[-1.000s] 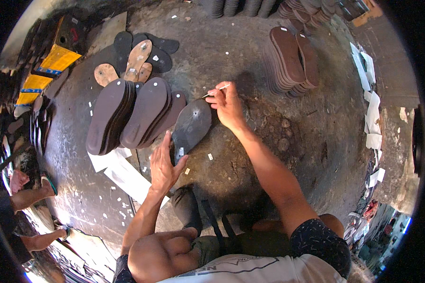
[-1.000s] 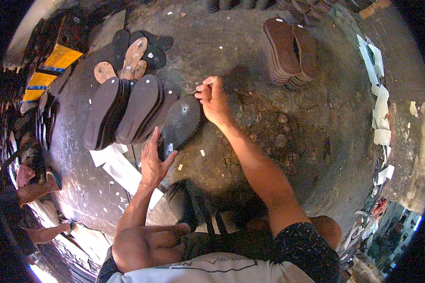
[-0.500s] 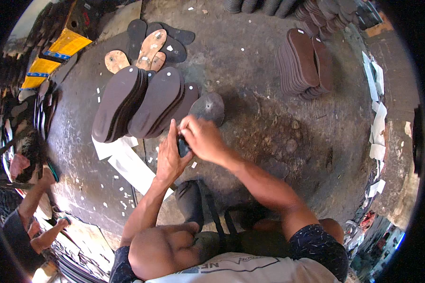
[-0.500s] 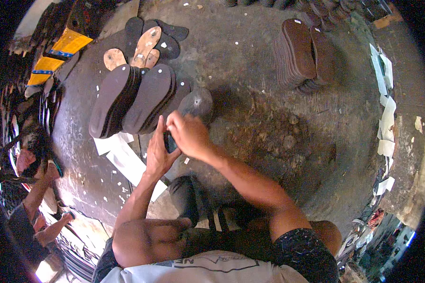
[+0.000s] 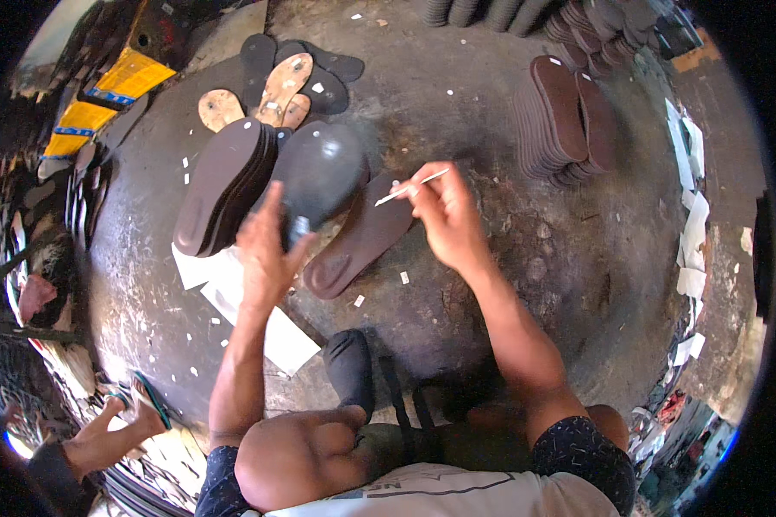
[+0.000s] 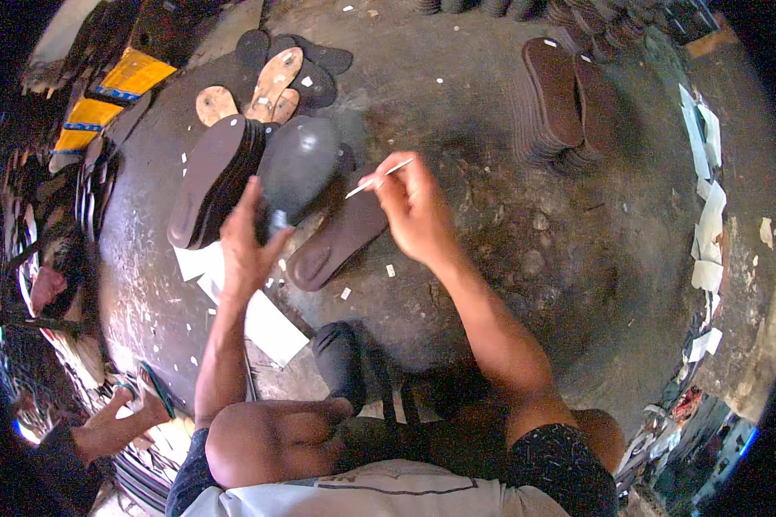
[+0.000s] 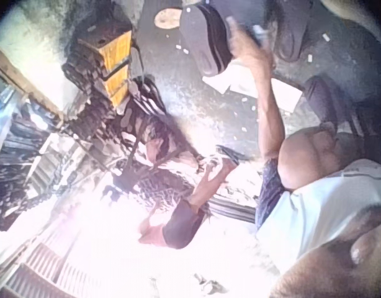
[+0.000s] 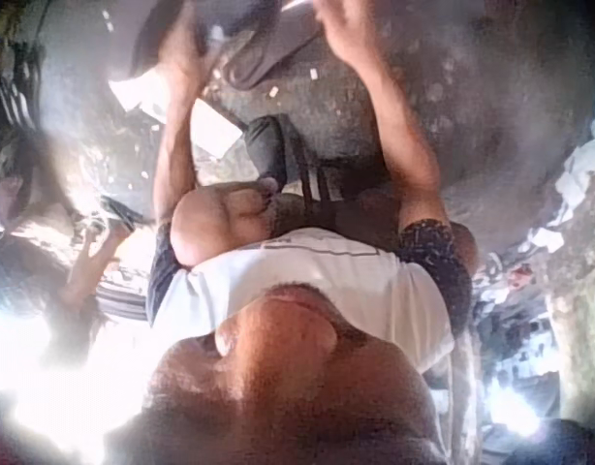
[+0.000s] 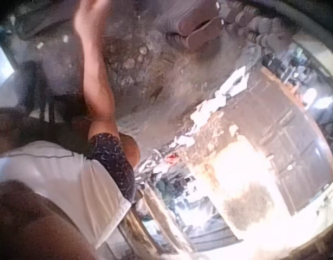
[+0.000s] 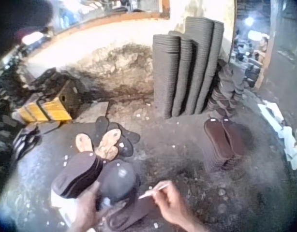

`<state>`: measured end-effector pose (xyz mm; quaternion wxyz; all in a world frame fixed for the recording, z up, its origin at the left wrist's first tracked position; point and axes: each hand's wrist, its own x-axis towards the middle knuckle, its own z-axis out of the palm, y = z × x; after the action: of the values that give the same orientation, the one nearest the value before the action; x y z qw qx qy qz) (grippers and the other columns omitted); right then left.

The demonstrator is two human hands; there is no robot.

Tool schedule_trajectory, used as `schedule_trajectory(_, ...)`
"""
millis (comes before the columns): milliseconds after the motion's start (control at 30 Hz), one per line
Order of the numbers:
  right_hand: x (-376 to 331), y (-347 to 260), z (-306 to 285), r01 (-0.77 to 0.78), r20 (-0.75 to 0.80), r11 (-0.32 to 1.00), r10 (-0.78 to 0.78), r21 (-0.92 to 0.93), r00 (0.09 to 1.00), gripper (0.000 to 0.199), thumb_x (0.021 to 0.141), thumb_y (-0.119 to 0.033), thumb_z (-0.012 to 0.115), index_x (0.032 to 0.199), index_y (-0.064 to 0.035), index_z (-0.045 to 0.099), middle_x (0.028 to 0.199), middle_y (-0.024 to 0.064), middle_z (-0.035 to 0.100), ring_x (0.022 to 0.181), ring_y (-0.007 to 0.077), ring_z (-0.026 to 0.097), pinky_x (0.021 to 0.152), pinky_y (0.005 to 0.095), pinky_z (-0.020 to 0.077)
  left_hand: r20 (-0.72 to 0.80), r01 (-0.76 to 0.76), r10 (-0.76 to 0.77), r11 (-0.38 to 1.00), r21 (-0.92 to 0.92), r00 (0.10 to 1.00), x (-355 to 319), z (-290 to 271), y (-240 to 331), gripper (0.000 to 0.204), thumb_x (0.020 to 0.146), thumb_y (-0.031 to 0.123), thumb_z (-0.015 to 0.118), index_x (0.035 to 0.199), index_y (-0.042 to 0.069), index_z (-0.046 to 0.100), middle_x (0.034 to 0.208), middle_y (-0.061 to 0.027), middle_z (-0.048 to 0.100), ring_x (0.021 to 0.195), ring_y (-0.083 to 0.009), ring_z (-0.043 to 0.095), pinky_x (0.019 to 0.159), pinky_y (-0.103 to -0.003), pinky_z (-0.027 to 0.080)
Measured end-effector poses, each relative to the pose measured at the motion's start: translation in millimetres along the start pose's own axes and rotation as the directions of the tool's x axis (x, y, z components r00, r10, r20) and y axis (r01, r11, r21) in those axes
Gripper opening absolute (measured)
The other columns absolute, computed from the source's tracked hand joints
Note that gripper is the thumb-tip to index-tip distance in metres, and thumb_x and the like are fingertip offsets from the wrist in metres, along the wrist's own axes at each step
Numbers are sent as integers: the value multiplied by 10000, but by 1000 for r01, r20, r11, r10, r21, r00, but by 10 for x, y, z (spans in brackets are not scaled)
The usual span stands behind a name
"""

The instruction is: The person sits on the floor and uses a small tool to mark or punch holes in dark shoe soles, then stacks them. They later handle brown soles and apply small white stickers from a sheet onto them.

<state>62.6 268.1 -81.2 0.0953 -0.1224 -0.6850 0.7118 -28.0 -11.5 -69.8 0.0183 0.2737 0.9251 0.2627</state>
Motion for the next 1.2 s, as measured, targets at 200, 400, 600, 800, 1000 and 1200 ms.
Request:
schedule_trajectory(200, 345, 516, -302, 26, -263, 999, -34, -33, 964, 152, 1117, -177, 553, 1225, -94, 485, 1148, 104, 735, 959, 148, 727, 763, 297, 535, 55, 78, -67, 970, -232, 996, -308, 250, 231, 951, 822, 203, 865, 1612, 23, 367, 1484, -260, 577, 1299, -419, 616, 1162, -512, 423)
schedule_trajectory(400, 451, 805, -129, -81, -268, 992, 53, -96, 962, 188, 1133, -178, 489, 1261, -54, 429, 1139, 158, 716, 997, 222, 756, 821, 348, 591, 125, 43, -26, 990, -132, 992, -531, 684, 398, 991, 838, 199, 873, 1645, 62, 315, 1495, -243, 571, 1349, -400, 578, 1154, -481, 436)
schedule_trajectory(600, 458, 713, -185, -73, -244, 986, 35, -148, 969, 155, 1115, -136, 501, 1232, -51, 443, 1077, 157, 739, 971, 254, 769, 801, 381, 586, 172, 43, -21, 991, -128, 985, -496, 636, 369, 983, 838, 258, 876, 1637, 62, 338, 1472, -251, 587, 1349, -418, 573, 1147, -493, 434)
schedule_trajectory(800, 311, 578, -90, 71, 34, 858, -63, -509, 997, 91, 1098, -102, 518, 1165, -46, 489, 1030, 138, 759, 1017, 255, 760, 855, 397, 574, 200, 28, -1, 991, -132, 980, -475, 626, 344, 987, 824, 236, 882, 1620, 19, 339, 1512, -236, 557, 1371, -406, 557, 1130, -498, 440)
schedule_trajectory(1000, 343, 328, 58, 103, 46, 898, -92, -428, 995, 120, 1053, -139, 577, 1111, -35, 563, 997, 155, 737, 959, 354, 735, 826, 455, 560, 137, 6, 19, 983, -183, 990, -474, 679, 266, 1061, 793, 217, 904, 1632, -7, 293, 1414, -261, 622, 1263, -424, 625, 1071, -500, 486)
schedule_trajectory(1200, -146, 531, 786, 288, 205, 877, -224, -385, 953, 109, 996, -137, 639, 1061, -61, 594, 890, 164, 693, 858, 414, 683, 763, 524, 523, 157, 62, -33, 981, -185, 987, -485, 707, 249, 1130, 771, 195, 908, 1646, -23, 228, 1306, -251, 662, 1158, -440, 663, 992, -502, 532)
